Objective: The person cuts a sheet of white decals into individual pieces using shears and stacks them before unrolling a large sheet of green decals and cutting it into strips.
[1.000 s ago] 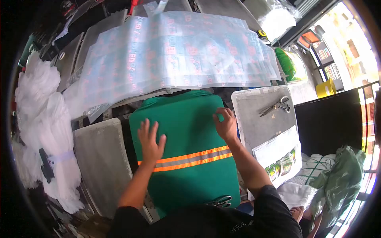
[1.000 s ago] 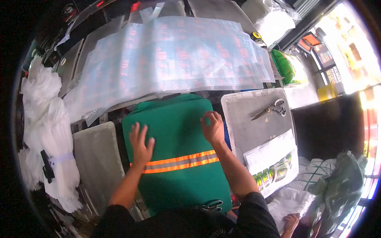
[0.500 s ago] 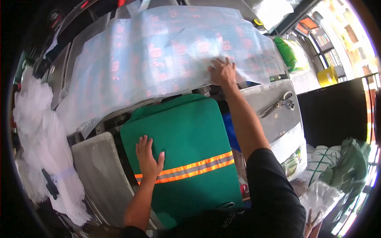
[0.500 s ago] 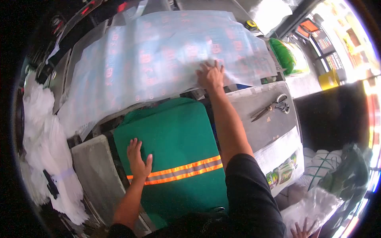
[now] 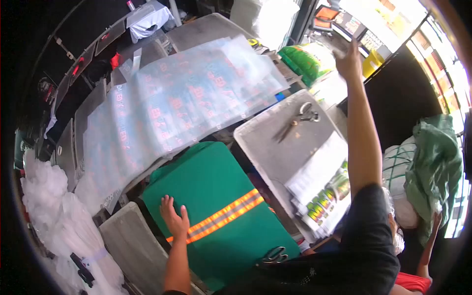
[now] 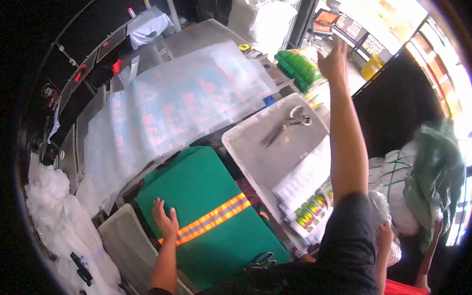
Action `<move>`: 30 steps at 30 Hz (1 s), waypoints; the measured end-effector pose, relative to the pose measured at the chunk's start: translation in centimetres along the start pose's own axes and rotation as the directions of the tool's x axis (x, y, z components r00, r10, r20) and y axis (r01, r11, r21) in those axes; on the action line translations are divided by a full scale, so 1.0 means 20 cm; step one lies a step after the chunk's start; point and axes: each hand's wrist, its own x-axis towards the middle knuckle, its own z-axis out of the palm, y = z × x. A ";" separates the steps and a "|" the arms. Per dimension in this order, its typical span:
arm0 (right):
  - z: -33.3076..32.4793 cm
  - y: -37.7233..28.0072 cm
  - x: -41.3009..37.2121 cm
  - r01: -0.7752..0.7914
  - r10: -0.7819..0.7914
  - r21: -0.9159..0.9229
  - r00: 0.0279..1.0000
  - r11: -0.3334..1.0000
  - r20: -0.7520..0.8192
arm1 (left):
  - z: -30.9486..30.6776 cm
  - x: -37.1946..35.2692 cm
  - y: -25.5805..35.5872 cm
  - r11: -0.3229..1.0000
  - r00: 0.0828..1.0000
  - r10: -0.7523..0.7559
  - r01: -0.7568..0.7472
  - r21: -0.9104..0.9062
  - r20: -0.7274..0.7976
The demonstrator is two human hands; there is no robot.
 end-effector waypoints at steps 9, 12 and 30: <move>-0.47 -0.29 -1.76 -0.409 0.033 0.365 0.702 0.837 0.711 | -0.01 -0.05 0.07 0.998 0.999 -0.043 0.042 0.045 0.009; -0.64 -0.61 -1.83 -0.514 -0.096 0.432 0.555 0.741 0.826 | -0.03 -0.13 0.08 0.998 0.998 -0.037 0.035 0.054 0.045; 0.78 -0.77 -0.98 0.212 -0.246 0.129 0.764 0.969 0.596 | -0.06 -0.14 0.07 0.999 0.996 -0.041 0.039 0.026 0.074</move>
